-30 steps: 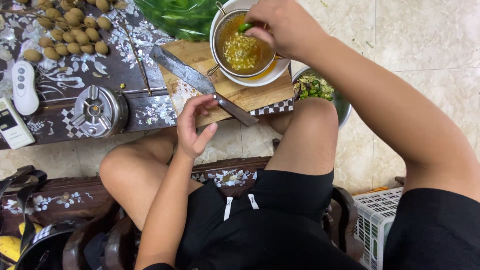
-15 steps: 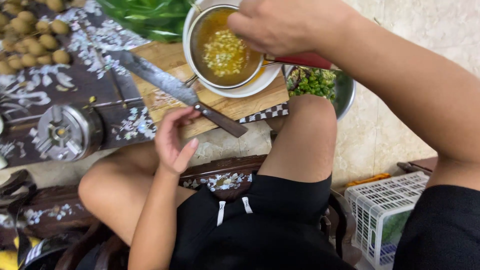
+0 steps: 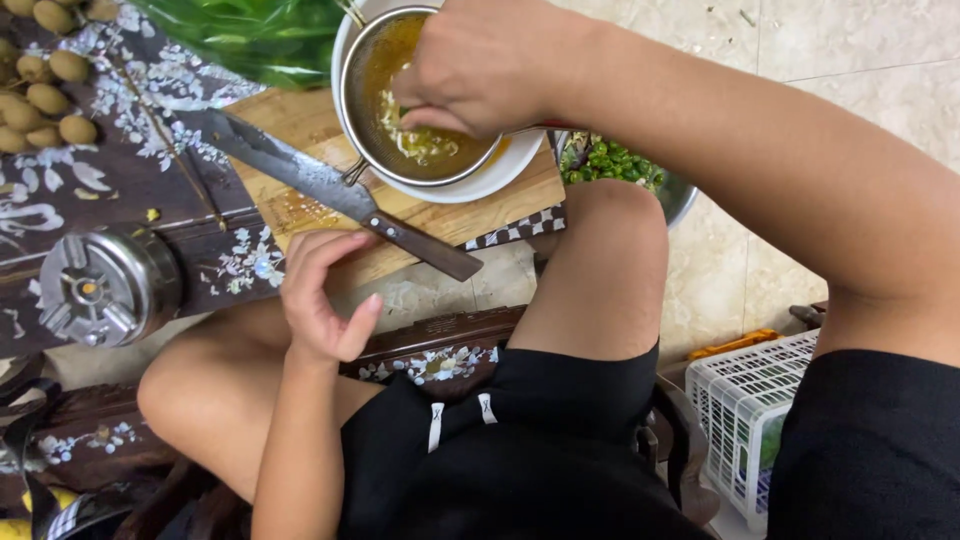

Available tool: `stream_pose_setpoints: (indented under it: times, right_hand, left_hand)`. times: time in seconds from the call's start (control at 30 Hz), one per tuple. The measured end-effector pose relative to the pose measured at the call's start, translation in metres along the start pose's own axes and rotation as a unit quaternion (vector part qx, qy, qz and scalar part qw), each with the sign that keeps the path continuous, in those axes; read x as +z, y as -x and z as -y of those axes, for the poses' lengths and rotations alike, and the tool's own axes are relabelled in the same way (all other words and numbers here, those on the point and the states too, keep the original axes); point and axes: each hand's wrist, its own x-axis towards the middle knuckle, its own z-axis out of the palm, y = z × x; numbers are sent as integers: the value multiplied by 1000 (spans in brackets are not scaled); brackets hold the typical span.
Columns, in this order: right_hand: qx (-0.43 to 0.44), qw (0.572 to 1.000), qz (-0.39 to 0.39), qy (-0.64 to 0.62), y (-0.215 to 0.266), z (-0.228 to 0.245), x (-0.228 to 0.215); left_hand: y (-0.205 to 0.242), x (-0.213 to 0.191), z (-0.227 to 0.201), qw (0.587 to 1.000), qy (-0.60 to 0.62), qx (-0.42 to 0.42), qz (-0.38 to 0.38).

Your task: The recorder is seen cutting small green limes and adding their juice to a bowl containing a sauce mixture.

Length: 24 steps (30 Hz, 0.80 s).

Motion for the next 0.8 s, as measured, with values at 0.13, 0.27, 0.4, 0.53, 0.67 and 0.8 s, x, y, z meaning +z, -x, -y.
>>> stream_pose_setpoints:
  times: [0.13,0.27,0.4,0.53,0.67,0.8]
  right_hand:
    - [26,1000,15,-8,-5,1,1]
    - [61,998,10,0,0,-8,16]
    - [97,993,-66,-15,25,-11,16]
    - [259,953,-131,-86,84,15,-17]
    - [343,915,-212,5,209,7,10]
    - [479,873,-86,20,294,10,58]
  left_hand:
    - [-3,-1,-6,996,-66,46,30]
    - [-1,-4,-7,995,-69,70,30]
    - [3,-3,-10,994,-70,81,24]
    - [8,-1,-12,995,-71,68,20]
    - [10,2,-15,995,-69,67,15]
    - [7,6,-16,994,-79,72,15]
